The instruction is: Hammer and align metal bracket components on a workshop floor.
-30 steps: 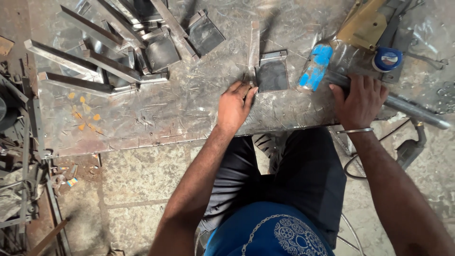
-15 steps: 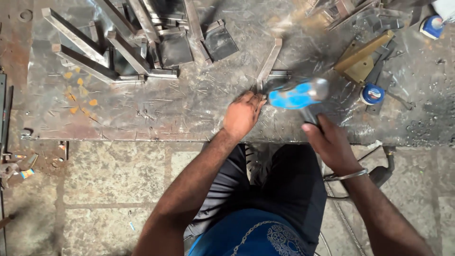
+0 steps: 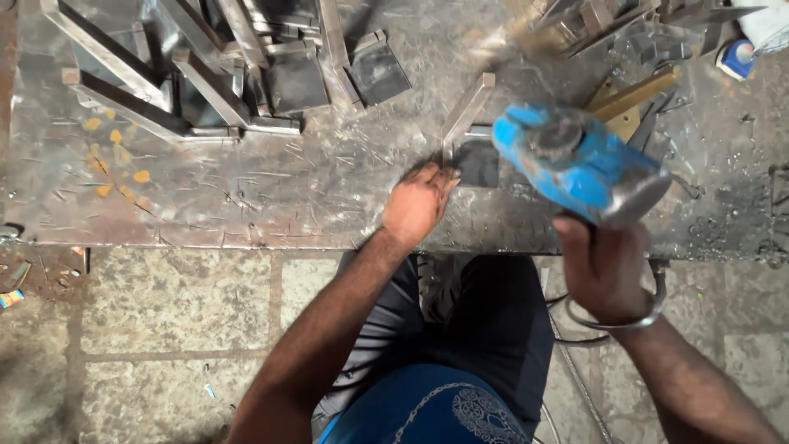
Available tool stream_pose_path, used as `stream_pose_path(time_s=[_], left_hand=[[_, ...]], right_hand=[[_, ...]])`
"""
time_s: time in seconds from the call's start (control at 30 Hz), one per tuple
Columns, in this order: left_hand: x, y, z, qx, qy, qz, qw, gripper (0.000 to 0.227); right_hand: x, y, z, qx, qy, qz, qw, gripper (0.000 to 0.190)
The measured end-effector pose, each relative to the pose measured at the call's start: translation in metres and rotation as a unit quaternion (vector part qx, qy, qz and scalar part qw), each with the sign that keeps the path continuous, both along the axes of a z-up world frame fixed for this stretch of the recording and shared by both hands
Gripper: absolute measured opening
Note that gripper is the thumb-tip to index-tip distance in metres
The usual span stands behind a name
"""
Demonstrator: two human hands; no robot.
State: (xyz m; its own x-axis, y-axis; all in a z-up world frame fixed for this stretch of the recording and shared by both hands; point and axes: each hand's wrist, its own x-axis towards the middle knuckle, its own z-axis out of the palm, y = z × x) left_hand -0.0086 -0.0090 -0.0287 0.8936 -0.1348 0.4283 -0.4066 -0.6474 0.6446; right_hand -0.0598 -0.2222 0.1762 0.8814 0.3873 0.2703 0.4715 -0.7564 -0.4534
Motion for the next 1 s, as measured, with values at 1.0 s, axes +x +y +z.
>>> stream_pose_path(time_s=[1.0], left_hand=[[-0.005,-0.002,-0.016,0.057,-0.039,0.001,0.998,0.028]], right_hand=[[0.020,-0.021,-0.059,-0.091,0.111,-0.057,0.988,0.032]])
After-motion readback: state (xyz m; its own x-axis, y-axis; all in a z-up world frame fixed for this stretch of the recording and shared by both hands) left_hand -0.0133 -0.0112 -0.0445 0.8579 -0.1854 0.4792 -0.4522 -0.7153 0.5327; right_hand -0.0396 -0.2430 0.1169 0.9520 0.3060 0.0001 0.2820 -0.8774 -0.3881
